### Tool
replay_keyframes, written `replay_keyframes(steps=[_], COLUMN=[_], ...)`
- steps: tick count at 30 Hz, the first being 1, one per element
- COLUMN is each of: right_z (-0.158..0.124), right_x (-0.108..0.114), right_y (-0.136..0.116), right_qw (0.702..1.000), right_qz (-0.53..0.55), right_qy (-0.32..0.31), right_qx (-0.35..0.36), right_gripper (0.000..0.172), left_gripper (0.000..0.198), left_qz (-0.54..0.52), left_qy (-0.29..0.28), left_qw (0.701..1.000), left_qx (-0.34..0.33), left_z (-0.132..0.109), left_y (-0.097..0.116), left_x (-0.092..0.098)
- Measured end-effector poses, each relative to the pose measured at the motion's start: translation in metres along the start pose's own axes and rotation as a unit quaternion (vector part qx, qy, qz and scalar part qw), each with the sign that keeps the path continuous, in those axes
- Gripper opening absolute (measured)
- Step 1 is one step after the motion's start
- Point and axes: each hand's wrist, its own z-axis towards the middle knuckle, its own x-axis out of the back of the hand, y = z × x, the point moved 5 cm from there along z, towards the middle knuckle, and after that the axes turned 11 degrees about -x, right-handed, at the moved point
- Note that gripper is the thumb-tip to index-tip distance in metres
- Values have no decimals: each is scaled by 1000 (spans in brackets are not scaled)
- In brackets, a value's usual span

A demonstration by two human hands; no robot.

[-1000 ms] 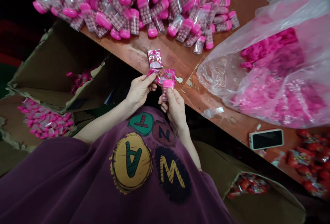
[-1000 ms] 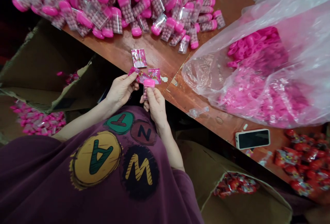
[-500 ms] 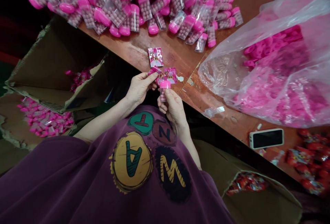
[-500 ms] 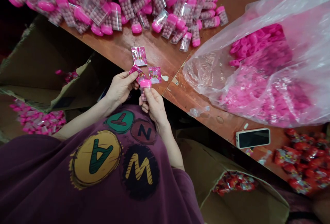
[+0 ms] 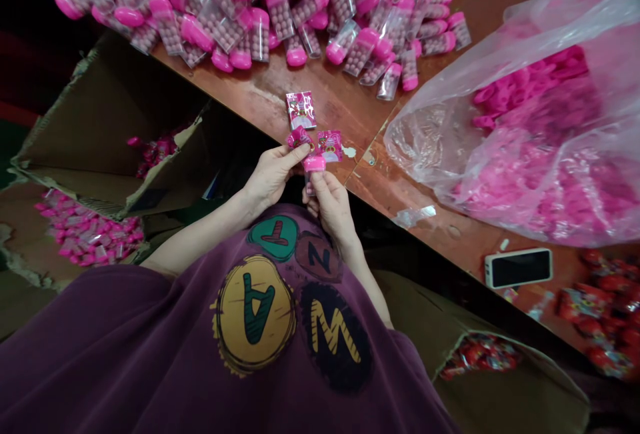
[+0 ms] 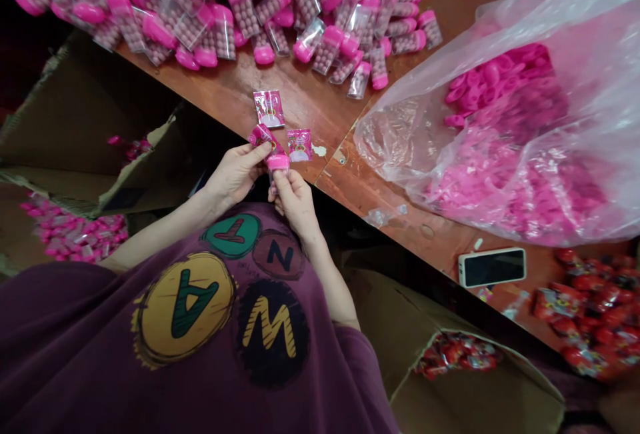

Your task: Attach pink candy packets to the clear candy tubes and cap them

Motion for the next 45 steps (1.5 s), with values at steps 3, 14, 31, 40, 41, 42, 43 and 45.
replay_keyframes(steps=[3, 14, 31, 40, 41, 42, 43, 45], right_z=[0, 1, -14, -15, -15, -14, -14, -15], right_x=[4, 11, 7, 11, 10, 10, 9, 9], right_y=[-3, -7, -12, -9, -7, -7, -7, -8], right_qw=[996, 964, 889, 956, 964, 970, 974, 977], right_qz=[-61, -181, -324, -201, -179, -160, -145, -135], right_qy=[40, 121, 122, 99, 89, 81, 77, 73], right_qx=[45, 154, 299, 188, 174, 163, 157, 147], right_gripper=[46, 40, 63, 57, 58, 59, 59, 57], left_gripper=[35, 42, 24, 23, 21, 20, 19, 20], left_qz=[7, 14, -47, -35, -33, -31, -29, -25], left_qy=[-2, -55, -117, -16, 3, 17, 25, 27], left_qw=[1000, 998, 988, 994, 995, 995, 995, 996], left_qx=[13, 40, 88, 100, 96, 93, 90, 85], left_z=[-1, -6, -18, -15, -15, -14, -14, -13], left_y=[-3, -10, -3, -11, -11, -12, -12, -11], left_x=[-1, -6, -10, -2, 0, 1, 2, 3])
